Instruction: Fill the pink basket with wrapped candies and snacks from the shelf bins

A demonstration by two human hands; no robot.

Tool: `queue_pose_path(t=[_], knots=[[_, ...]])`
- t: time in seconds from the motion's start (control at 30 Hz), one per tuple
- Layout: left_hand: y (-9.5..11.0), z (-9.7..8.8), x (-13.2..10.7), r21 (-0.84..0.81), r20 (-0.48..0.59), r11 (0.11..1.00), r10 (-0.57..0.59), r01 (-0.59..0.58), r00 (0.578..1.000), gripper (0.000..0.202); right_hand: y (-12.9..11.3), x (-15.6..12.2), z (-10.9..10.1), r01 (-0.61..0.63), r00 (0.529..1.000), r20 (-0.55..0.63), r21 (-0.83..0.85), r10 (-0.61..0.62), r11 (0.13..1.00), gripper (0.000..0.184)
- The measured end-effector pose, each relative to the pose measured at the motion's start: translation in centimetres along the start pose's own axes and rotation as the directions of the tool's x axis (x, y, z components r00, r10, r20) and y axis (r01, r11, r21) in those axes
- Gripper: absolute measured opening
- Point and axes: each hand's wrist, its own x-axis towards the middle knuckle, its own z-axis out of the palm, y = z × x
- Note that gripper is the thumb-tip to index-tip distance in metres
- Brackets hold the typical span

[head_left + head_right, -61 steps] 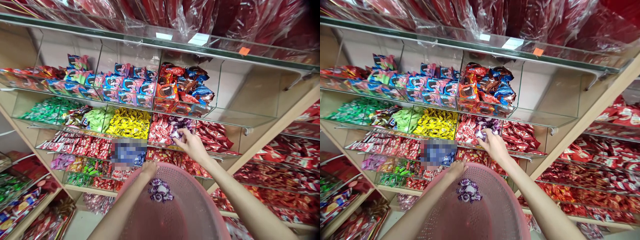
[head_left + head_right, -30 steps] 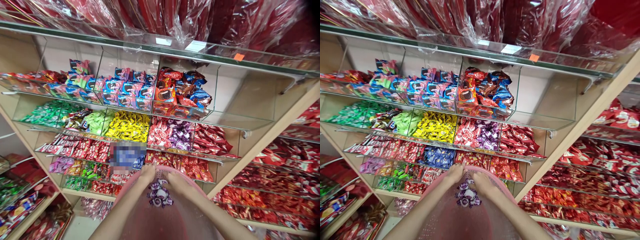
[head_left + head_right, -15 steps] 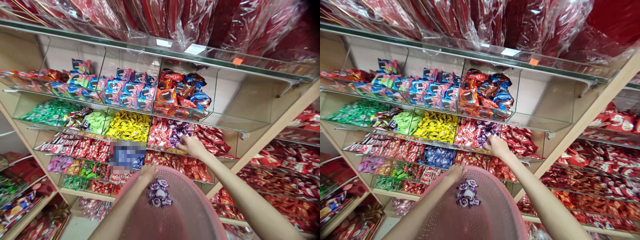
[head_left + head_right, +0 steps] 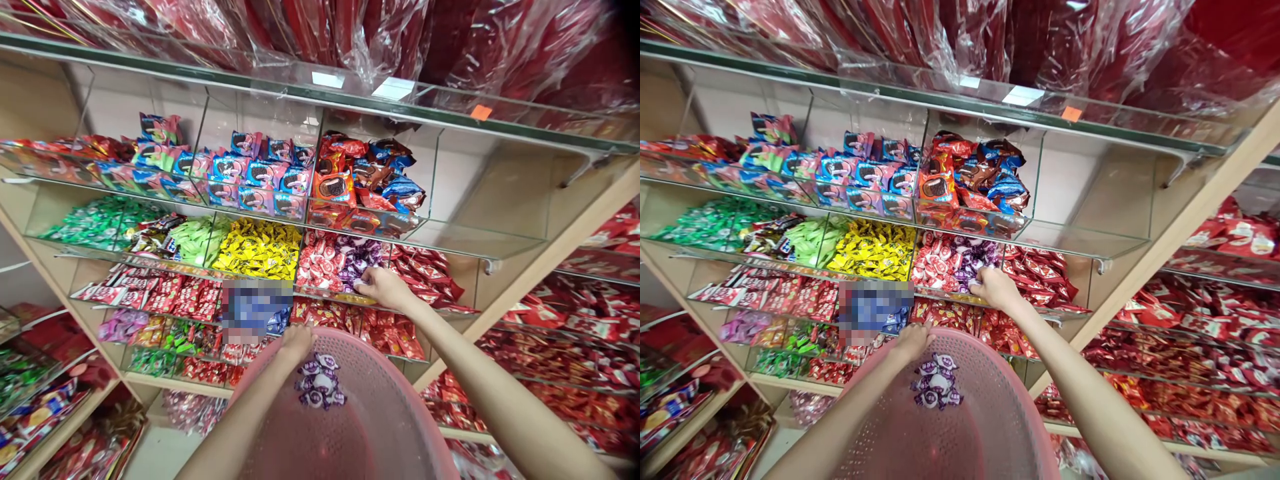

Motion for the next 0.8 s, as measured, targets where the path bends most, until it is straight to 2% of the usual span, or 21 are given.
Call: queue_pose_path(t=[0.1,0.2,0.3,0.37,0.47,0.6,0.7,0.8], knots=[[0.0,0.1,0.1,0.002,0.002,1.0,-0.007,0.007,1.0,0.04,-0.5,-1.1,-1.4,0.027,0.997,-0.071,0.074,-0.021,0.997,0.028],[0.1,0.0,0.0,0.002,0.001,1.0,-0.004,0.004,1.0,0.04,-1.8,-3.1,-2.6,0.112,0.989,-0.118,0.191,-0.09,0.975,0.025],[0.2,-0.2,-0.1,-0.001,0.004,1.0,0.004,-0.004,1.0,0.041,-3.5,-5.6,-1.6,0.224,0.974,-0.05,0.326,-0.22,0.919,0.023],[0.2,-0.3,-0.3,0.0,0.007,1.0,0.001,-0.001,1.0,0.041,-4.0,-7.1,1.2,0.244,0.96,0.039,0.367,-0.277,0.897,0.02],[0.2,-0.3,-0.4,-0.006,0.007,1.0,-0.001,0.001,1.0,0.041,-2.8,-9.0,7.5,0.175,0.948,0.186,0.37,-0.257,0.913,0.011],[0.1,-0.3,-0.4,-0.024,0.0,1.0,-0.001,0.001,1.0,0.039,0.9,-10.9,15.6,-0.035,0.934,0.345,0.355,-0.096,0.934,0.005],[0.1,-0.2,-0.3,-0.024,0.003,1.0,-0.005,0.006,1.0,0.039,2.4,-11.7,18.6,-0.163,0.907,0.422,0.32,0.014,0.933,0.009],[0.0,-0.1,-0.2,-0.018,-0.006,1.0,-0.001,0.001,1.0,0.039,1.9,-12.1,19.2,-0.192,0.895,0.44,0.225,0.076,0.955,0.014]])
